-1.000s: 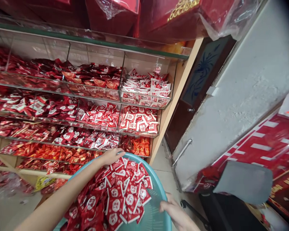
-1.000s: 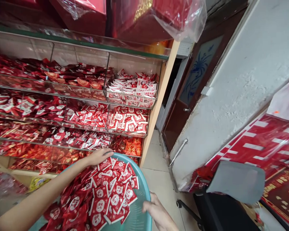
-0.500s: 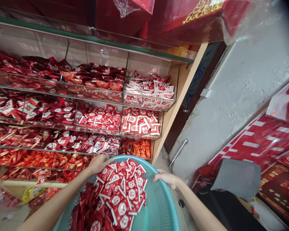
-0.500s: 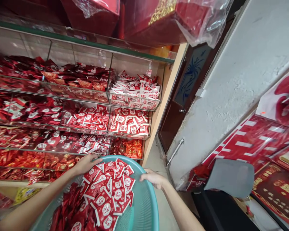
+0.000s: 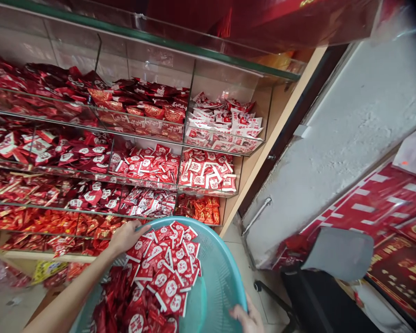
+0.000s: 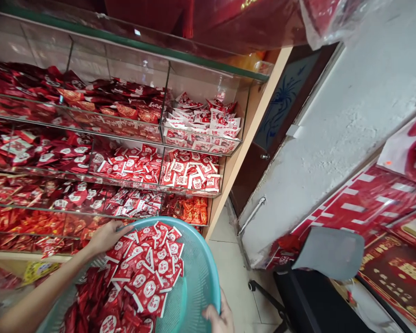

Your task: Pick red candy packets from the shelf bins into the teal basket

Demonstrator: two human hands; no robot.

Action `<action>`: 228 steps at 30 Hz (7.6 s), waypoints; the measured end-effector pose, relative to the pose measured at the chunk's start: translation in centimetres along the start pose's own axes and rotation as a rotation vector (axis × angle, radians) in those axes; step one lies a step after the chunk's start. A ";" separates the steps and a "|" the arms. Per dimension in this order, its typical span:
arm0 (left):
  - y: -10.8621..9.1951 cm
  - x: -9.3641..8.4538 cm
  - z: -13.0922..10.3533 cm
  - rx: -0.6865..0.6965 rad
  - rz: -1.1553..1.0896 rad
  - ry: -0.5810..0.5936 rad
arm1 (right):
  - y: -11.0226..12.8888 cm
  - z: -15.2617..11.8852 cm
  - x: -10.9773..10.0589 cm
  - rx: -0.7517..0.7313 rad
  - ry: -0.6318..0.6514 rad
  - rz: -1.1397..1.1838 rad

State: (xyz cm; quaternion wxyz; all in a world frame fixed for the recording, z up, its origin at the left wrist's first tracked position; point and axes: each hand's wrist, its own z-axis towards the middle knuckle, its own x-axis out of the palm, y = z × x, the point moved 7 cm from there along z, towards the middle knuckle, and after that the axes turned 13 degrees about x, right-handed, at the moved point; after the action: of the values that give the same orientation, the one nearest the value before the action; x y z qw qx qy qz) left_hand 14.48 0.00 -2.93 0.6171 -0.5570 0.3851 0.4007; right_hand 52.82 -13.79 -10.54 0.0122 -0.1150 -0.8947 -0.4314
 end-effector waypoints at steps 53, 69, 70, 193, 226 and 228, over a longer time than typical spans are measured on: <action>-7.8 6.0 6.6 0.024 -0.245 0.061 | 15.3 8.6 -1.5 -0.395 0.153 -0.278; -7.7 6.9 6.4 -0.064 -0.211 0.025 | 29.2 -0.7 7.1 -1.540 -0.629 -1.339; -7.7 6.9 6.4 -0.066 -0.212 0.023 | 29.3 -0.4 7.2 -1.549 -0.649 -1.371; -8.8 5.9 6.4 -0.025 -0.094 0.017 | 7.5 2.7 19.0 -0.099 0.683 0.064; -9.3 5.2 6.1 -0.008 -0.086 -0.005 | 12.6 8.6 11.3 -0.227 0.233 -0.273; -9.4 5.1 6.1 -0.008 -0.089 -0.005 | 12.5 9.8 9.3 -0.338 0.068 -0.556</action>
State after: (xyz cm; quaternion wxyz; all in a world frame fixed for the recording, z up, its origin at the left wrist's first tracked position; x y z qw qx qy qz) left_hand 25.25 5.91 -3.60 0.6332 -0.5750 0.3566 0.3758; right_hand 47.23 3.11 -5.93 -0.0953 0.1477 -0.8067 -0.5642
